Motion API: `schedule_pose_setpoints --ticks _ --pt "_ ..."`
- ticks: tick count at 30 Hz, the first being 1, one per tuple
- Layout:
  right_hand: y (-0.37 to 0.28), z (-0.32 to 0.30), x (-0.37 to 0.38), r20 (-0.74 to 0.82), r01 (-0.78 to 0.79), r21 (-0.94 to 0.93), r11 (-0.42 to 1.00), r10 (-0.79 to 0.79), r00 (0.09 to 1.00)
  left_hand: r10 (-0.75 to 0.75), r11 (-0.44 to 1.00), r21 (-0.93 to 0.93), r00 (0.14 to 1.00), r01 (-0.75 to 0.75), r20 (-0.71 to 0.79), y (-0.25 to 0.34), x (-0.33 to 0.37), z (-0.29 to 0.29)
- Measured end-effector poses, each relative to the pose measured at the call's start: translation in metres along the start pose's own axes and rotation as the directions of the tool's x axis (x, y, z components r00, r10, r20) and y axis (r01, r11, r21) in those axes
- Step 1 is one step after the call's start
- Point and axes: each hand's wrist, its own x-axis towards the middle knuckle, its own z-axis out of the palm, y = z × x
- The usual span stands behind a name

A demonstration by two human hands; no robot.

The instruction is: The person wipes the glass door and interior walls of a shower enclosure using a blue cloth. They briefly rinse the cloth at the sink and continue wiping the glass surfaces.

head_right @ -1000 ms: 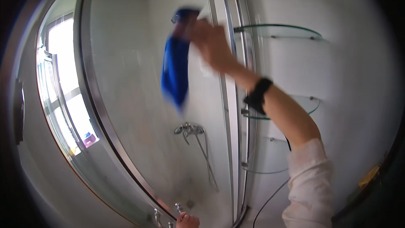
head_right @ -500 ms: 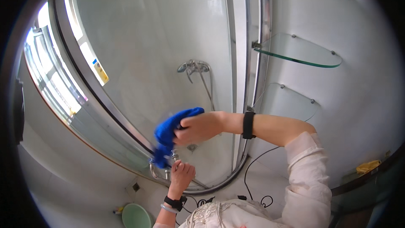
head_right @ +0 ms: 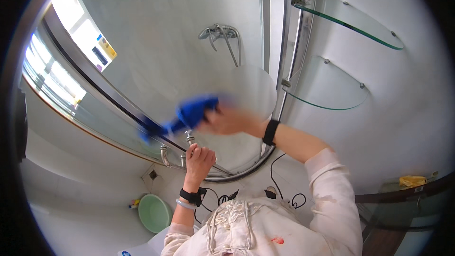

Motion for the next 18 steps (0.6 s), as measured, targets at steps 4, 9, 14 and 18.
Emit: schedule_pose_setpoints --ticks 4,9,14,18 --pt "-0.045 -0.004 -0.101 0.378 0.237 0.207 0.949 -0.301 0.876 0.054 0.978 -0.199 0.996 -0.066 -0.064 0.000 0.001 -0.007" --pt "0.002 -0.034 -0.036 0.763 -0.169 0.086 0.982 0.044 0.644 -0.101 0.937 -0.343 0.992 0.069 -0.075 0.000 -0.033 -0.017" --pt "0.041 -0.023 -0.058 -0.027 -0.553 -0.017 0.833 0.552 0.833 -0.176 0.961 -0.243 0.968 0.130 -0.178 0.011 -0.019 -0.016" --pt "-0.052 0.007 -0.099 -0.034 -0.907 0.114 0.405 0.914 0.403 -0.424 0.872 -0.302 0.903 0.385 -0.074 0.009 0.005 -0.018"
